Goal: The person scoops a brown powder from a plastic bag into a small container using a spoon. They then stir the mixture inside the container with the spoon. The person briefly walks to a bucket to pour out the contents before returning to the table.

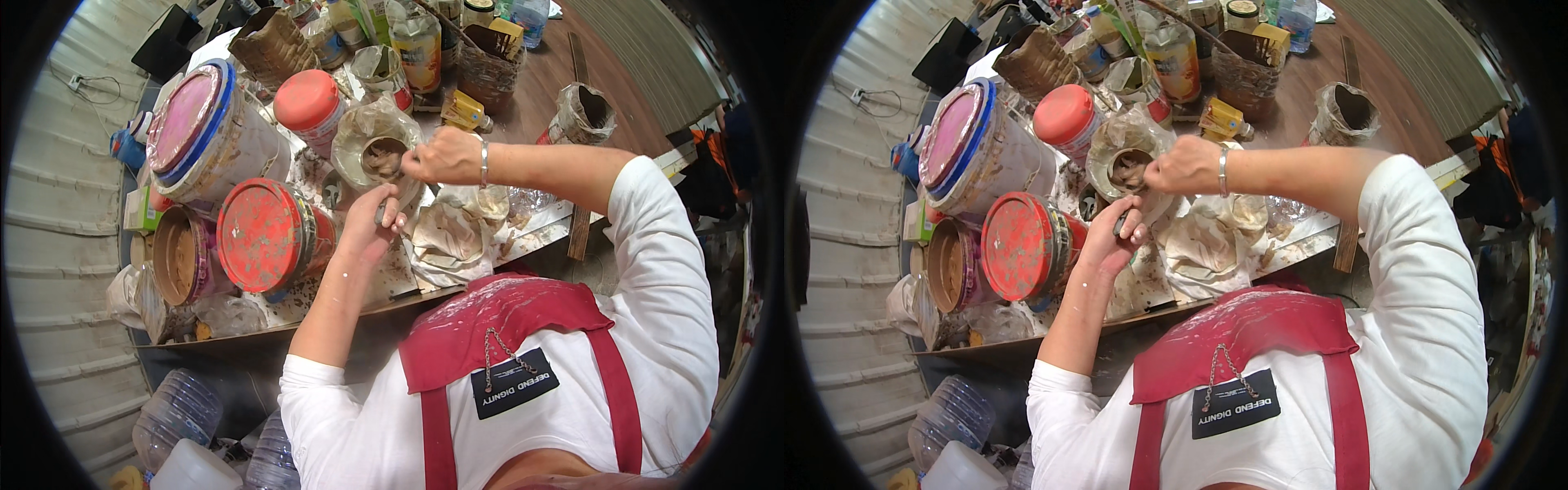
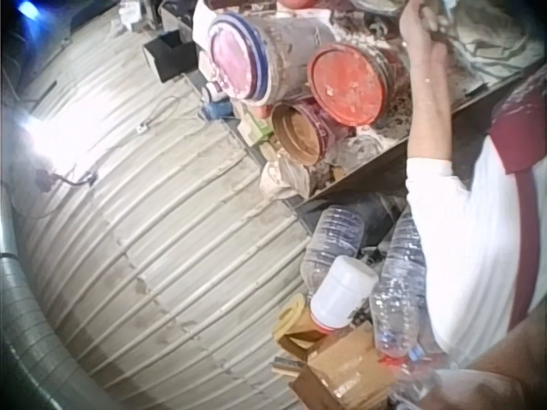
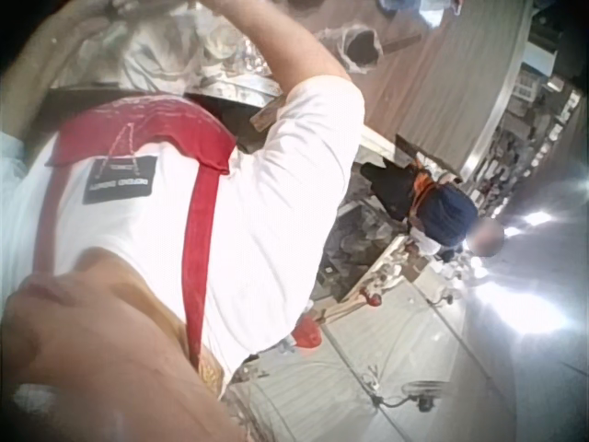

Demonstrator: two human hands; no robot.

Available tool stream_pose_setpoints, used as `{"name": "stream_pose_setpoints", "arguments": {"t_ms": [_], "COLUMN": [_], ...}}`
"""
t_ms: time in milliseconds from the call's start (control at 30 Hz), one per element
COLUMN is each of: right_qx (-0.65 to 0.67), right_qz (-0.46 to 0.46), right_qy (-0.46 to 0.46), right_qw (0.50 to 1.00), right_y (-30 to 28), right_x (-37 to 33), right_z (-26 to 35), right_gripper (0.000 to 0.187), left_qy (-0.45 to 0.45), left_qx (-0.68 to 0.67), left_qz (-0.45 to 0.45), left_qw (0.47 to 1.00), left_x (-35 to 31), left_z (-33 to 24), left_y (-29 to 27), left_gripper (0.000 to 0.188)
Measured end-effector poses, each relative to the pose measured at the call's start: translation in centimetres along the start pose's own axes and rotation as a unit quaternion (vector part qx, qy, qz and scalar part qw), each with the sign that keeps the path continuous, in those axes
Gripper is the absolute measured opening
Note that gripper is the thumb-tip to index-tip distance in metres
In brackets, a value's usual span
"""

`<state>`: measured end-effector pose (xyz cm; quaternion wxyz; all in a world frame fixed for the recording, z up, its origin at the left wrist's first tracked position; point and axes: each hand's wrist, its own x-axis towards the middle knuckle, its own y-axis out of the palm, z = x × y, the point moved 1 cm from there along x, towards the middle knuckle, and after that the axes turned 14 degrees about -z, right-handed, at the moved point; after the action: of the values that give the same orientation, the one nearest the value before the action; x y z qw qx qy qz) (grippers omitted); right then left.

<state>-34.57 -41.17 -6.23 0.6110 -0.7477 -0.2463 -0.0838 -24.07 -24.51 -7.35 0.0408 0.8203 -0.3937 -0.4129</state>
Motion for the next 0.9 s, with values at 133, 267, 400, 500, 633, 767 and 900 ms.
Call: {"name": "stream_pose_setpoints", "arguments": {"t_ms": [133,267,400,500,633,767,900], "right_qx": [-0.012,0.048,0.075,0.142,0.139,0.177,0.092], "right_qz": [0.062,0.065,0.083,0.079,0.136,0.101,0.042], "right_qy": [0.04,0.131,0.248,0.358,0.347,0.342,0.254], "right_qw": [0.997,0.988,0.962,0.919,0.918,0.917,0.962], "right_y": [0.2,-1.2,-2.9,-3.6,-1.7,-1.0,-0.9], "right_x": [-0.6,0.5,1.8,1.7,0.3,-0.8,-1.5], "right_z": [-2.7,-1.9,-1.5,-1.8,-2.0,-2.2,-1.3], "right_gripper": [0.012,0.01,0.011,0.015,0.014,0.013,0.013], "left_qy": [-0.012,-0.002,0.013,0.025,0.048,0.061,0.063], "left_qx": [-0.045,-0.029,-0.007,0.01,0.056,0.064,0.076], "left_qz": [0.014,0.008,0.021,0.022,0.007,-0.017,-0.048], "left_qw": [0.999,1.0,1.0,0.999,0.997,0.996,0.994], "left_x": [-0.7,-0.2,-0.4,-0.2,-1.2,-0.2,1.0], "left_z": [-0.4,-0.5,-0.6,0.1,0.2,0.3,0.6], "left_y": [0.7,0.7,0.5,0.3,1.6,2.1,1.4], "left_gripper": [0.014,0.015,0.018,0.018,0.02,0.02,0.02]}}
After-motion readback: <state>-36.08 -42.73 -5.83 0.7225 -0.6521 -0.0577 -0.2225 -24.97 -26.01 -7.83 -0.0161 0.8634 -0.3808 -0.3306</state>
